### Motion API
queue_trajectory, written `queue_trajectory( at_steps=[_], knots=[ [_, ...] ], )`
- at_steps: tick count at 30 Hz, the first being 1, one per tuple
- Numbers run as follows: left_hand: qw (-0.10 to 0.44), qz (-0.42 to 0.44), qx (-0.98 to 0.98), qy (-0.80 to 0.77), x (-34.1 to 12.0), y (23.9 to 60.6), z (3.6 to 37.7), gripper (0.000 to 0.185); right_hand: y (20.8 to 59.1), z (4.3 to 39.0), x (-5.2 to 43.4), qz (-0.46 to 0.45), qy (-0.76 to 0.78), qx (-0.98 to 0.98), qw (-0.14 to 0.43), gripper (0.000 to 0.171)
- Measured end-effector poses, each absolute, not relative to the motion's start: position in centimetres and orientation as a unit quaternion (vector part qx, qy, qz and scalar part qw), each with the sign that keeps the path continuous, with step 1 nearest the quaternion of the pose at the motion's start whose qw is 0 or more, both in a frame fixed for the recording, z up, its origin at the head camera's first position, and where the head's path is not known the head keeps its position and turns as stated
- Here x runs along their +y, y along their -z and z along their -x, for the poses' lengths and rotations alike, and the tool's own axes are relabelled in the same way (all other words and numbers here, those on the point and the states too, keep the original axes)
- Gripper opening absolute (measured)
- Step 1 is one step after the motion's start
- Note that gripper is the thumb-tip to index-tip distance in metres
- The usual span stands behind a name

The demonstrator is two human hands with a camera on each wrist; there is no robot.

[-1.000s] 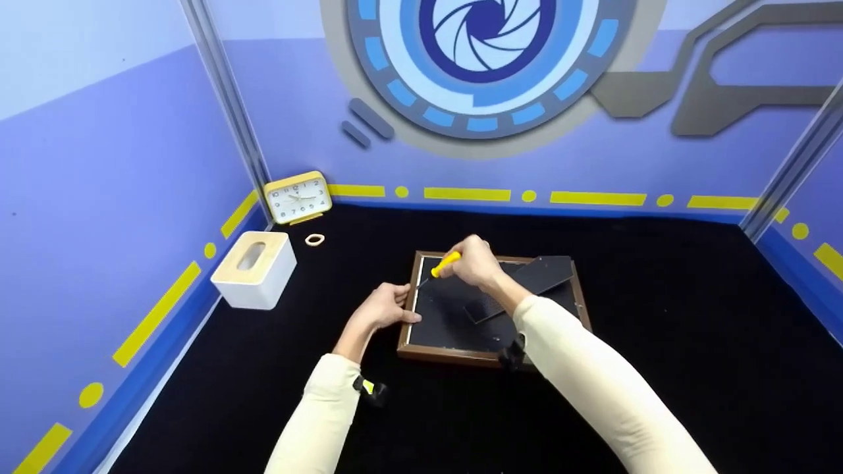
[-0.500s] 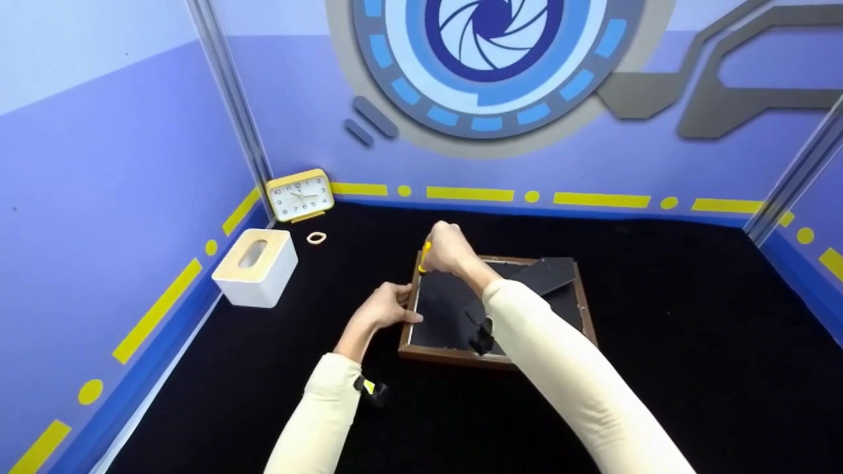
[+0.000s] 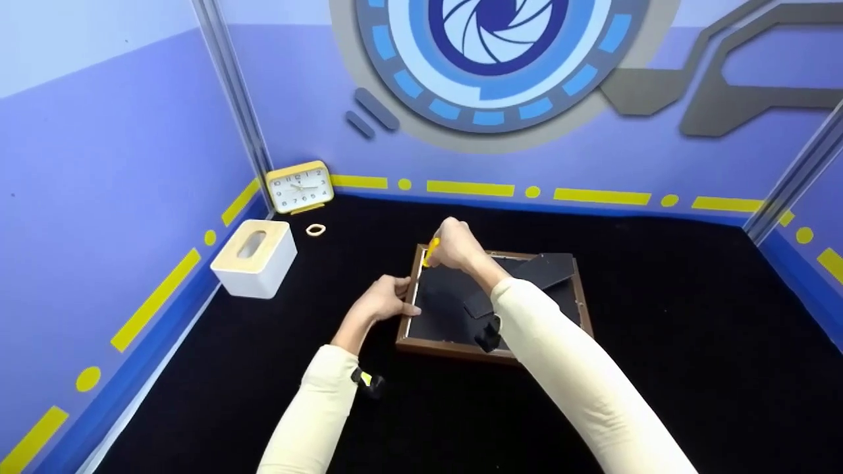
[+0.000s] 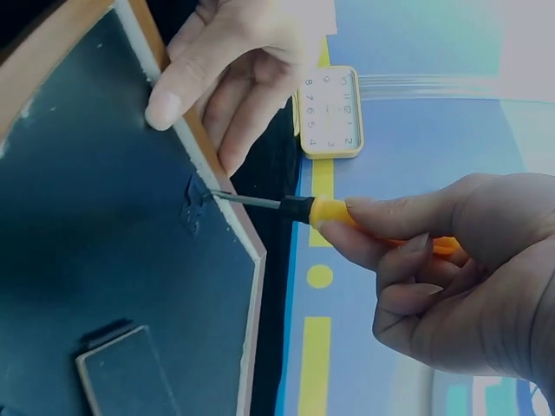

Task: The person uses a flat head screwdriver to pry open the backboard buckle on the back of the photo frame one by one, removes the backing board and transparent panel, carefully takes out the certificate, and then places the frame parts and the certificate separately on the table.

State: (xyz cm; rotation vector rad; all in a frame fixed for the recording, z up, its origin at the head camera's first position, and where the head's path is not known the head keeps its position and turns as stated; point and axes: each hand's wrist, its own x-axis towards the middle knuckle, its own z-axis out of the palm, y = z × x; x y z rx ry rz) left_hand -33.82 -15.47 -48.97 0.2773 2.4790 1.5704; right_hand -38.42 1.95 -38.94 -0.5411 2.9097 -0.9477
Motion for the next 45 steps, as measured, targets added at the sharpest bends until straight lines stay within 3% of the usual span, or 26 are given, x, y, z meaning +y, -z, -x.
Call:
queue_trajectory(
  at_steps=[14, 23, 29, 37, 45],
  knots=[
    [0.096, -0.093, 0.836, -0.533, -15.8, 49.1, 33.9, 0.078, 42.6, 37.3, 6.9, 0.156, 0.379, 0.912, 0.002, 0.021],
    [0.101, -0.091, 0.832, -0.538, -16.1, 48.8, 33.9, 0.078, 43.8, 36.6, 8.8, 0.210, 0.257, 0.943, 0.015, 0.008],
    [0.103, -0.092, 0.827, -0.545, -15.7, 48.9, 33.9, 0.078, 44.1, 36.3, 9.5, 0.188, 0.275, 0.943, 0.018, 0.013],
    [0.105, -0.097, 0.832, -0.537, -15.5, 49.0, 33.7, 0.078, 44.1, 35.8, 13.7, 0.157, 0.450, 0.875, 0.091, 0.012],
    [0.104, -0.094, 0.829, -0.542, -15.5, 49.1, 33.7, 0.077, 44.2, 34.3, 19.9, 0.161, 0.501, 0.841, 0.123, 0.024]
  ],
)
